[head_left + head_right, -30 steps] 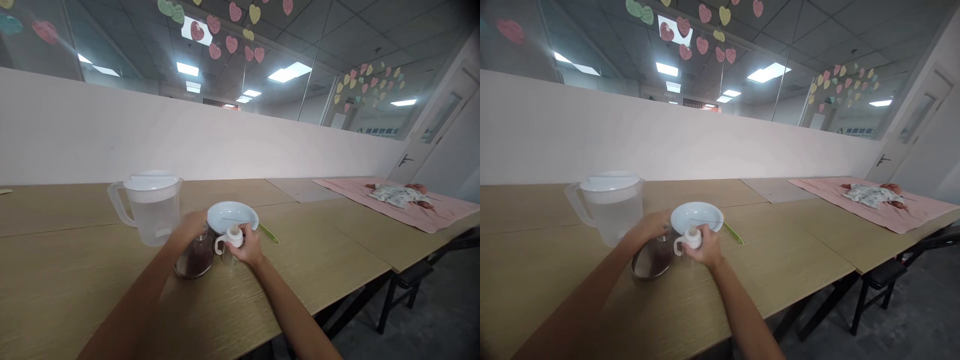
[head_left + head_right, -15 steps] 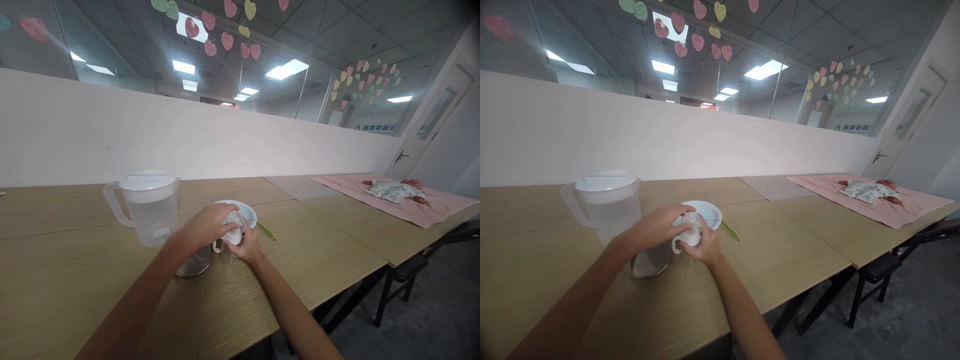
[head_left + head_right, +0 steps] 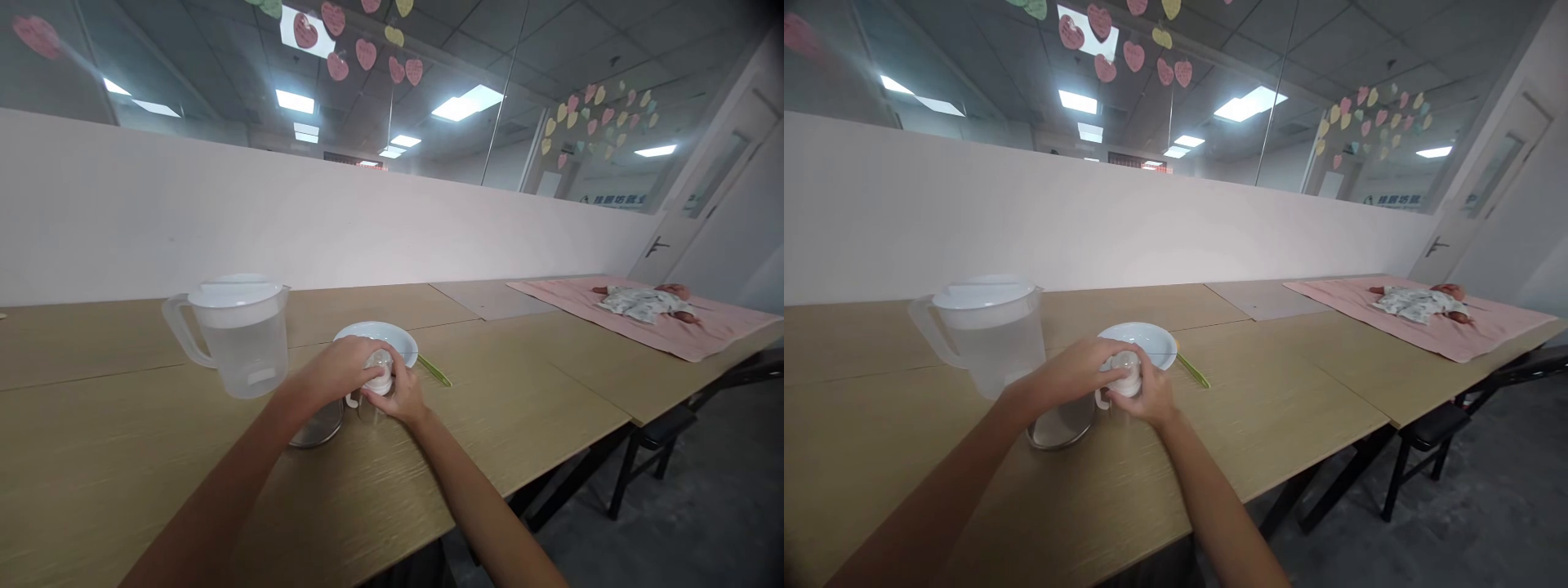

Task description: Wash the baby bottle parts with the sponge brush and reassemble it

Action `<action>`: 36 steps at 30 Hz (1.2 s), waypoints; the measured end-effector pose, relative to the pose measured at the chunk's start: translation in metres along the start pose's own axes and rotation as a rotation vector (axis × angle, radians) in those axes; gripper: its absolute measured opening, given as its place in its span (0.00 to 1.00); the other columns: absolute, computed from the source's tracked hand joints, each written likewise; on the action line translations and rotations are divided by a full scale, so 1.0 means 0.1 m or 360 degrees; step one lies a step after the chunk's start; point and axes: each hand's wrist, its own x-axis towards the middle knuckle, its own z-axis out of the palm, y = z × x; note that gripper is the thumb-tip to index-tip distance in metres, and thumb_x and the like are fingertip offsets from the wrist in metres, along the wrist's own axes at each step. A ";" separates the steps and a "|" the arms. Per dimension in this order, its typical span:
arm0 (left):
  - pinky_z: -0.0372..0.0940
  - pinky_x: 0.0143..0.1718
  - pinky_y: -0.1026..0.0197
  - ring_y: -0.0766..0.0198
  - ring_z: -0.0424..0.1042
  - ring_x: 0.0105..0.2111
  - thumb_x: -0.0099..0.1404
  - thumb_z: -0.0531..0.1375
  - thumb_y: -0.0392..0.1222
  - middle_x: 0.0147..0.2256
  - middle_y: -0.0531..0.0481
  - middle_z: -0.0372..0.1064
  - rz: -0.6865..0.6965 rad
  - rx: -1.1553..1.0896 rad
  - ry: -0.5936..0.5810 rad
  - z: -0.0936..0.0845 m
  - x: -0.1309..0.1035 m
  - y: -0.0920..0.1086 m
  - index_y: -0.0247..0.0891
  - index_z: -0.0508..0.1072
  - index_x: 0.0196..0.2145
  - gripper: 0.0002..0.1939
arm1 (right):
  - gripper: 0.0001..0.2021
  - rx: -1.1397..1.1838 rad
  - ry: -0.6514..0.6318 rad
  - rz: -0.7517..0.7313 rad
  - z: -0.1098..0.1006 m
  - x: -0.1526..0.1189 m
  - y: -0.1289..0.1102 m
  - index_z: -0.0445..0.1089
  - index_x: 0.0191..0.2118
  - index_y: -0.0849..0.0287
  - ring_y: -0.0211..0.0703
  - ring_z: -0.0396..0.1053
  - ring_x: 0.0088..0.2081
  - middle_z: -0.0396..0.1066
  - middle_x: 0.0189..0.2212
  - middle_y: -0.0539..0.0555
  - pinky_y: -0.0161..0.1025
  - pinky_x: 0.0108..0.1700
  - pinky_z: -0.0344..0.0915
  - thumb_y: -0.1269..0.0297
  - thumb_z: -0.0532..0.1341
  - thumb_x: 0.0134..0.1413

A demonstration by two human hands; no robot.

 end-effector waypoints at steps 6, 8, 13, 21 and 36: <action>0.60 0.35 0.63 0.61 0.68 0.36 0.61 0.49 0.42 0.39 0.51 0.72 0.0067 -0.0082 -0.0007 0.01 0.01 -0.06 0.44 0.70 0.46 0.17 | 0.39 -0.0009 0.0007 -0.0012 0.02 -0.01 0.02 0.46 0.59 0.64 0.48 0.72 0.31 0.72 0.35 0.60 0.42 0.33 0.71 0.44 0.57 0.48; 0.61 0.36 0.64 0.62 0.68 0.36 0.61 0.48 0.41 0.41 0.52 0.71 0.0125 -0.0129 -0.0038 0.01 0.00 -0.08 0.44 0.70 0.46 0.17 | 0.39 0.0018 0.0013 -0.0034 0.02 0.00 0.02 0.46 0.59 0.64 0.48 0.72 0.32 0.71 0.38 0.61 0.42 0.34 0.71 0.45 0.57 0.48; 0.61 0.42 0.64 0.62 0.67 0.42 0.61 0.47 0.38 0.45 0.53 0.69 0.0262 -0.0245 -0.0123 -0.02 -0.01 -0.10 0.44 0.68 0.48 0.20 | 0.41 0.0068 -0.0006 -0.0044 0.00 0.01 0.01 0.41 0.62 0.63 0.49 0.72 0.40 0.65 0.49 0.65 0.42 0.39 0.71 0.46 0.58 0.48; 0.62 0.46 0.60 0.60 0.64 0.49 0.60 0.47 0.35 0.51 0.53 0.64 0.0197 -0.0319 -0.0167 0.02 0.00 -0.26 0.46 0.63 0.53 0.23 | 0.42 0.0099 -0.0020 0.0046 0.01 0.00 -0.01 0.42 0.62 0.63 0.50 0.70 0.44 0.66 0.48 0.64 0.43 0.43 0.70 0.45 0.58 0.47; 0.58 0.51 0.60 0.61 0.61 0.51 0.60 0.48 0.33 0.52 0.51 0.63 0.0343 -0.0315 -0.0126 0.03 0.04 -0.38 0.44 0.66 0.51 0.21 | 0.41 0.0089 -0.0014 0.0004 0.00 0.01 -0.02 0.44 0.61 0.64 0.50 0.71 0.43 0.66 0.49 0.64 0.43 0.41 0.71 0.48 0.60 0.47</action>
